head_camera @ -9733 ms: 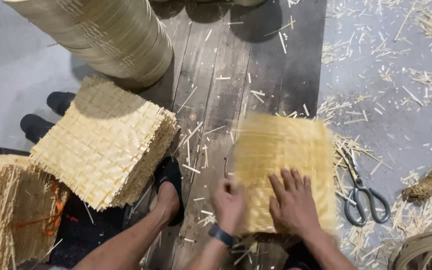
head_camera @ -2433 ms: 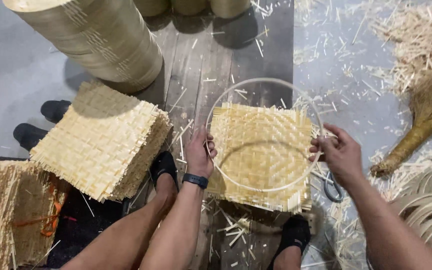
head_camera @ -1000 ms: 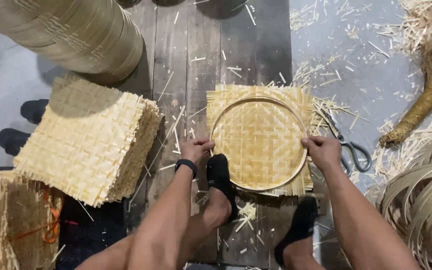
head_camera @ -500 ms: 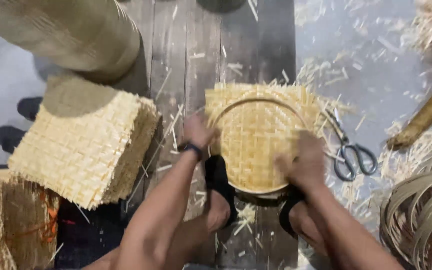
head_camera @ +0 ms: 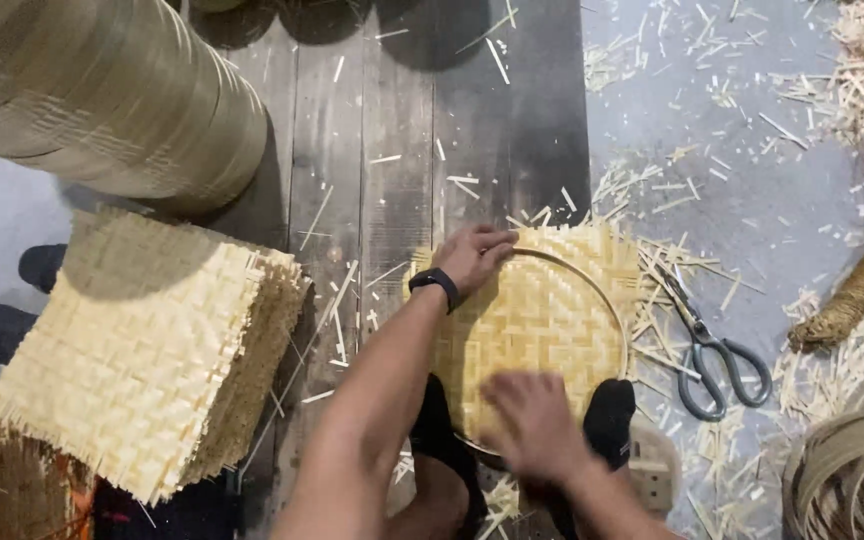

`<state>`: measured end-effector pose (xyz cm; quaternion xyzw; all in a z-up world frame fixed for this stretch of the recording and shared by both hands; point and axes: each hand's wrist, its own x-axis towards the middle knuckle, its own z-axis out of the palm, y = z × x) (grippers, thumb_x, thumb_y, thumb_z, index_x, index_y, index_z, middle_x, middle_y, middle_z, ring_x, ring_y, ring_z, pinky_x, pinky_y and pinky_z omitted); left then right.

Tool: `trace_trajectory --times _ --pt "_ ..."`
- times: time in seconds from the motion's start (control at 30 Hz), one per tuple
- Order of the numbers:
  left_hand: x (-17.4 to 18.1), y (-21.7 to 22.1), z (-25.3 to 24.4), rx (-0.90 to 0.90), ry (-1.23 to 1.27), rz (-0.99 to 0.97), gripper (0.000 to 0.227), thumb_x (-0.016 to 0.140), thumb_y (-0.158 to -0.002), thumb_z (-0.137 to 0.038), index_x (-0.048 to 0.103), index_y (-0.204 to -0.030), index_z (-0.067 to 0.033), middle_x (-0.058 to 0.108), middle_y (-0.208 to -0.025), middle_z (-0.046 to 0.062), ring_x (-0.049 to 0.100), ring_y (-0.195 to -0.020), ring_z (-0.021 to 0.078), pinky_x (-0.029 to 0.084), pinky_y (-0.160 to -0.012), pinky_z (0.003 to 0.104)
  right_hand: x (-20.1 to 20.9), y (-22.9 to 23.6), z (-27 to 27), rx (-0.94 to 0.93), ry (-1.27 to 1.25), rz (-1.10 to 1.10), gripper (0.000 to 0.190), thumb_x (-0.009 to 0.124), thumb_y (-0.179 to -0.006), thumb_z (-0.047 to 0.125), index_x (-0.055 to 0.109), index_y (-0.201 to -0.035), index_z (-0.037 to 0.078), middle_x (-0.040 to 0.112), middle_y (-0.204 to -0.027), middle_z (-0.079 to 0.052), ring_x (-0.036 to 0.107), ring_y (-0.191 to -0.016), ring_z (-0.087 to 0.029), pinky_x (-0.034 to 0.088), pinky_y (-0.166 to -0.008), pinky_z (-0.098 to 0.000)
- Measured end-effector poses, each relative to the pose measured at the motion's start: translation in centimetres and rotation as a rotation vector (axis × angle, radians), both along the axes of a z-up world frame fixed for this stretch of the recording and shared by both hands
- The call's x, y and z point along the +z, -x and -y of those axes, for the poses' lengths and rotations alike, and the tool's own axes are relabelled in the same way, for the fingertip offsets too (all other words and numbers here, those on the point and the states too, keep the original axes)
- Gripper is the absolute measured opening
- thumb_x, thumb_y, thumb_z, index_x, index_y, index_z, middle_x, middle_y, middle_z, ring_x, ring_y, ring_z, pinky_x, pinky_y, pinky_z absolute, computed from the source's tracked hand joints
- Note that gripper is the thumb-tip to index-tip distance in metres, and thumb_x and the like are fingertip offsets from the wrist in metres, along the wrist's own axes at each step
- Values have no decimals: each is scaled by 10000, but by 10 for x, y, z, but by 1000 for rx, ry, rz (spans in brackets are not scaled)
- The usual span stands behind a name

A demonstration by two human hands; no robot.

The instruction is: The person is assembling a bamboo steamer basket by trimming the edges of a woven bamboo base and fitting it into a circular wooden frame.

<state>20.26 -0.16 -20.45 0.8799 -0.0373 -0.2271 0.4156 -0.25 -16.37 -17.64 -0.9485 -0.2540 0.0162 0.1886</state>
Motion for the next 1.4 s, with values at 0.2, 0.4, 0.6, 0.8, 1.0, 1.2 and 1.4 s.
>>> trace_trajectory --times 0.2,0.4,0.6,0.8,1.0,1.2,1.4 --pt "-35 -6 2 -257 -217 739 419 451 -1057 -480 729 -1233 -221 685 -1323 117 617 -1190 353 427 -1031 565 21 -156 43 -119 128 487 458 536 -958 377 649 -1280 71 702 -1302 -112 654 -1201 -303 480 -987 -449" --pt "-18 -20 9 -103 -208 -110 552 462 -1011 -606 758 -1119 -153 749 -1029 124 718 -993 323 527 -885 462 1 -187 47 -620 -400 -710 264 597 -988 304 778 -1111 158 791 -983 -143 746 -917 -299 568 -842 -440" --pt "-127 -58 14 1 413 -219 370 718 -935 -377 758 -1027 -21 719 -923 77 619 -852 183 515 -760 348 -20 -148 73 -444 -200 202 247 586 -958 229 743 -1012 46 730 -1077 -230 668 -1085 -418 476 -1002 -516" --pt "-125 -39 10 178 373 -387 257 786 -887 -268 699 -835 -32 606 -748 20 515 -695 154 428 -621 343 -17 -125 68 -905 -248 -549 527 331 -1053 421 664 -1157 26 665 -1175 -297 567 -1133 -523 429 -980 -563" --pt "-60 -25 4 217 304 -317 210 775 -828 -267 723 -800 -65 676 -735 5 602 -685 135 477 -614 313 -64 -128 89 -840 -317 -506 582 316 -1063 456 675 -1143 6 638 -1242 -321 554 -1176 -534 411 -1037 -556" --pt "-65 29 -41 151 -428 687 441 648 -979 -484 833 -757 -151 735 -784 53 633 -763 227 483 -781 479 -38 -126 81 -965 -422 -650 557 370 -1017 470 655 -1162 14 646 -1236 -303 558 -1208 -498 424 -1034 -511" --pt "-67 24 -50 425 152 -173 446 662 -909 -518 790 -892 -91 748 -749 59 670 -757 176 518 -724 322 -50 -128 81 -901 -291 -588 585 333 -1077 444 708 -1118 -4 647 -1242 -336 555 -1208 -537 427 -1051 -549"
